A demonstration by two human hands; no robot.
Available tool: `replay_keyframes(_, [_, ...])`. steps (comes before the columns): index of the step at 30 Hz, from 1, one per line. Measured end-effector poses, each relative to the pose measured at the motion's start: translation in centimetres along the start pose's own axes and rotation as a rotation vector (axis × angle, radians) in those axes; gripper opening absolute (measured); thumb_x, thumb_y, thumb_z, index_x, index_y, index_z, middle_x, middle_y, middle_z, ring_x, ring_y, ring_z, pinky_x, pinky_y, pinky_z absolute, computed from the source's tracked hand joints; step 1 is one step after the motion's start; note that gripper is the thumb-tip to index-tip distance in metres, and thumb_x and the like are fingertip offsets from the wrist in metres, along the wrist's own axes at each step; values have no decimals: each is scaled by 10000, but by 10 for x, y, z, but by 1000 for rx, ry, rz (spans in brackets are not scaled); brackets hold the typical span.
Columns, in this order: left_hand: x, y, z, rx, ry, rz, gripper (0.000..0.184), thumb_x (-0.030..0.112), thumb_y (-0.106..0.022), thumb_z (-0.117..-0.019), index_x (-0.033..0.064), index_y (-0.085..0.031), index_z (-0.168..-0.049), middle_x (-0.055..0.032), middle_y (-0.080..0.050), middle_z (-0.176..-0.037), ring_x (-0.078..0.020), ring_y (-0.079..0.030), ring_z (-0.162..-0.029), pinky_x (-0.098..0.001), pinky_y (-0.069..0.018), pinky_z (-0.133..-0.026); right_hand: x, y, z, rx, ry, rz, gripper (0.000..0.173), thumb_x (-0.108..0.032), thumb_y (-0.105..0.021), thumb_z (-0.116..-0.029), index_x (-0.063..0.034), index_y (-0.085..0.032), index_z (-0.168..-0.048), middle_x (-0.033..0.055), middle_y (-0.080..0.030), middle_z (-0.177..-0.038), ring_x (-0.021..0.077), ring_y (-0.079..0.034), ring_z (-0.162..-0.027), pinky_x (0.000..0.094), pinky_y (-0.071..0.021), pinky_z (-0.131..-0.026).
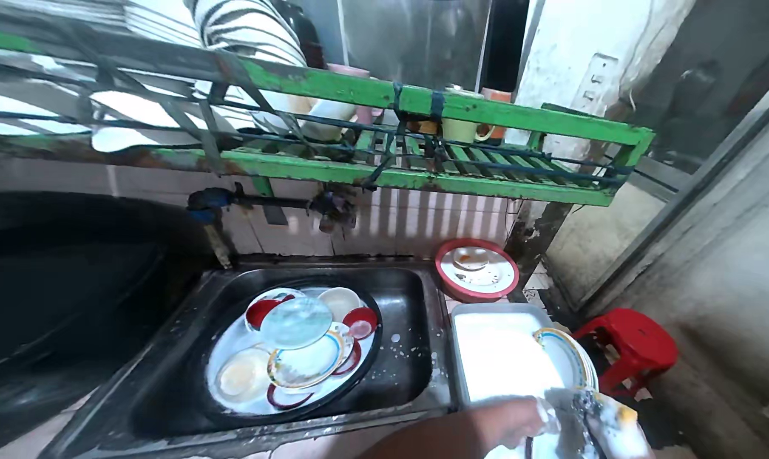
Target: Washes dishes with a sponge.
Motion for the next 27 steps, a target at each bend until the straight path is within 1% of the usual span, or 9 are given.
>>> replay_keyframes(4, [5,11,7,152,-3,-40,502,164,-605,-999,23,-494,-1468,-240,-583,-1381,-367,-564,-1275,-561,-452,-1054,-37,1,17,-24,-51,34,469,-1,-619,-962,163,-479,-1378,264,-618,-1297,175,-610,-1177,295,-472,-1043])
replay_keyframes(7, [14,29,29,333,-88,353,507,-4,-565,-951,15,-484,-1451,-197,-611,-1240,-261,-599,-1068,-437,-503,-910,-20,-5,12,57,29,-41,423,-17,-623,-952,148,-528,-1330,247,-657,-1208,181,-658,-1070,325,-537,-953])
replay_keyframes(10, [27,22,49,270,-216,594,590,-110,-476,-938,63,-416,-1499,-134,-607,-1257,-158,-612,-1023,-343,-531,-859,-35,-30,17,-6,92,-56,524,-82,-650,-934,139,-490,-1381,231,-643,-1264,198,-641,-1134,369,-525,-1004])
replay_keyframes(12, [34,8,65,249,-250,638,358,-47,-471,-1000,27,-475,-1350,-63,-580,-1042,-92,-565,-859,-273,-497,-753,-56,-56,19,37,141,-6,519,-98,-662,-922,146,-517,-1357,264,-655,-1239,283,-650,-1147,446,-515,-1026])
replay_keyframes(13, [37,4,74,248,-258,668,375,-67,-484,-977,14,-471,-1343,-65,-582,-1058,-89,-569,-881,-268,-502,-773,-60,-63,10,69,175,21,510,-94,-669,-921,145,-534,-1350,282,-654,-1249,323,-646,-1172,476,-503,-1047])
replay_keyframes(15, [37,3,82,266,-303,740,678,-124,-493,-888,25,-338,-1532,-132,-546,-1360,-134,-578,-1131,-318,-509,-934,-56,-68,-22,117,225,78,462,-117,-651,-963,112,-554,-1352,279,-644,-1283,345,-632,-1211,504,-486,-1077])
replay_keyframes(17, [38,12,79,333,-413,783,627,-12,-476,-996,56,-284,-1589,-146,-438,-1549,-172,-504,-1347,-353,-454,-1094,-63,-75,-33,154,252,123,438,-135,-629,-980,111,-574,-1337,283,-649,-1277,363,-636,-1210,523,-479,-1081])
replay_keyframes(21, [43,61,83,620,-496,831,453,208,-370,-1114,19,-404,-1524,-160,-475,-1512,-171,-508,-1327,-338,-436,-1090,-95,-114,14,-43,239,161,538,-160,-690,-938,148,-541,-1353,300,-662,-1244,385,-653,-1177,531,-492,-1059])
replay_keyframes(27, [36,73,96,624,-447,868,482,238,-357,-1121,57,-356,-1568,-126,-347,-1628,-176,-371,-1474,-370,-341,-1195,-71,-109,-23,-103,249,394,570,-210,-650,-982,82,-494,-1446,287,-602,-1373,405,-598,-1280,561,-446,-1112])
Point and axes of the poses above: each hand's wrist, its own z-axis away from the middle knuckle, its own y-axis out of the back of the hand, x = y × z, the point moved 4 cm from there along -z, towards the middle knuckle
